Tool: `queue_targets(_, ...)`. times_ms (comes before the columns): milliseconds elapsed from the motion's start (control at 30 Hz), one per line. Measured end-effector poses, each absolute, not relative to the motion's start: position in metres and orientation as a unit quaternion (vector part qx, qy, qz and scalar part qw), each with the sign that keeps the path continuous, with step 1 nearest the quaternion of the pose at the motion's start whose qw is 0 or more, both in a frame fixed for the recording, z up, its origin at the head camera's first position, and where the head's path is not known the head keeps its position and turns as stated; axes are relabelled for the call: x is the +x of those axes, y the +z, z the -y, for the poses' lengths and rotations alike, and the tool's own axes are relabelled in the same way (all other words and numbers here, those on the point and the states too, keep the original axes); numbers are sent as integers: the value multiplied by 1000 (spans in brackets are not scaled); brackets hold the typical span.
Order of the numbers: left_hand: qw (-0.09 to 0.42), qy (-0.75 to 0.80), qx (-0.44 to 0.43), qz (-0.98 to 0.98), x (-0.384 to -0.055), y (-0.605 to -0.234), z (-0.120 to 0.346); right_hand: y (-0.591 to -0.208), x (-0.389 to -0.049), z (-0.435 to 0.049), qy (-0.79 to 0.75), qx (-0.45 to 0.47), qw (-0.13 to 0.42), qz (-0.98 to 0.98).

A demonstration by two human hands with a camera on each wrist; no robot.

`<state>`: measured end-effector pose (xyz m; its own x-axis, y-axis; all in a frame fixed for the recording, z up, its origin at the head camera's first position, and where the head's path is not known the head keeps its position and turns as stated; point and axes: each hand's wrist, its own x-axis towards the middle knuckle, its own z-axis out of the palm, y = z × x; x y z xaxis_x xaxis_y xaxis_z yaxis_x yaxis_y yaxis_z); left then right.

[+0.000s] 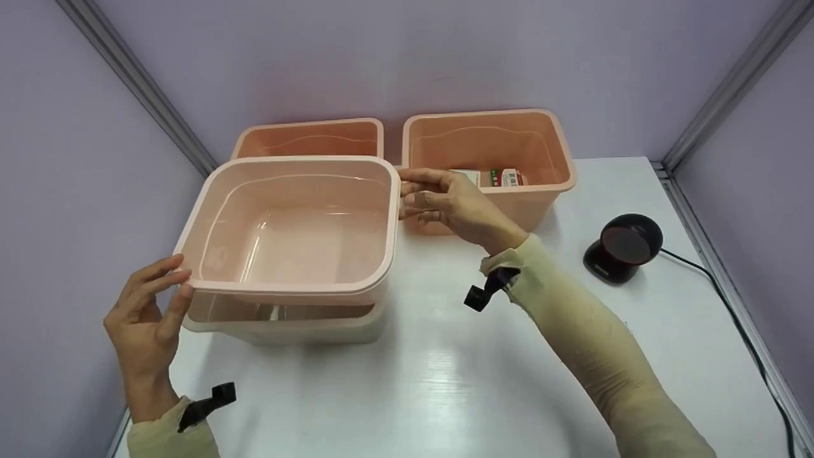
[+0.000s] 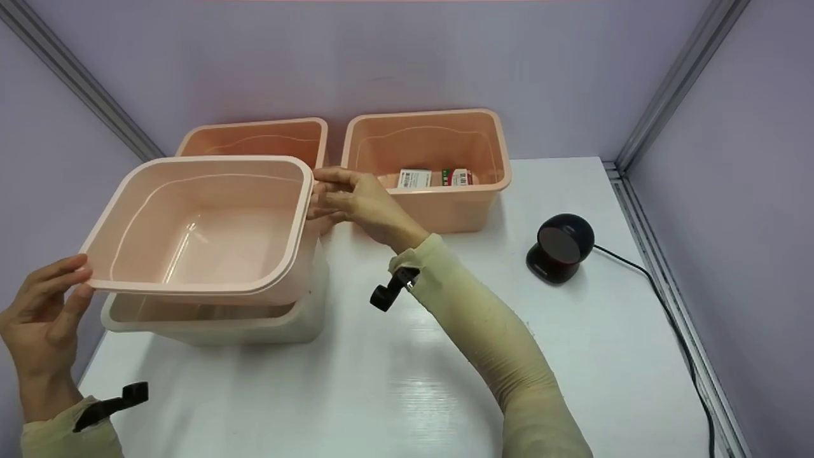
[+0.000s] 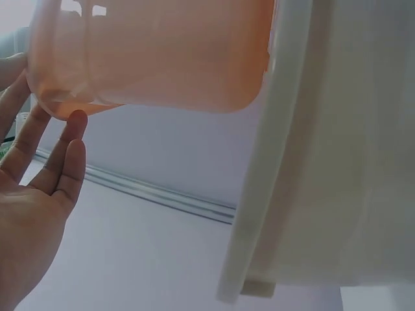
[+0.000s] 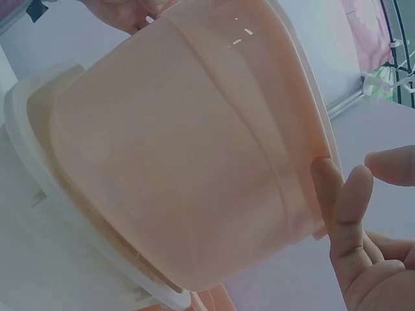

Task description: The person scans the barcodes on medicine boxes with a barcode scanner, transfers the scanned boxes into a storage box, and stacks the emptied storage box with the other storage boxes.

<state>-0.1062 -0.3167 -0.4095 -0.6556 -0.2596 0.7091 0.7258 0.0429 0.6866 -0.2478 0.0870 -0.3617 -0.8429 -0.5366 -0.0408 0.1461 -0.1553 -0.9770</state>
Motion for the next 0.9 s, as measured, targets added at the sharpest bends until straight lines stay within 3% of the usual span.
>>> queue_targets(500,380,-672,-177,610,-97,-426,341,-383,-248,-58,-714,-171,236,-636)
queue_targets(900,352,-617,-148,688,-90,-445,345,-406,-246,-53,-710,-162,247,-639)
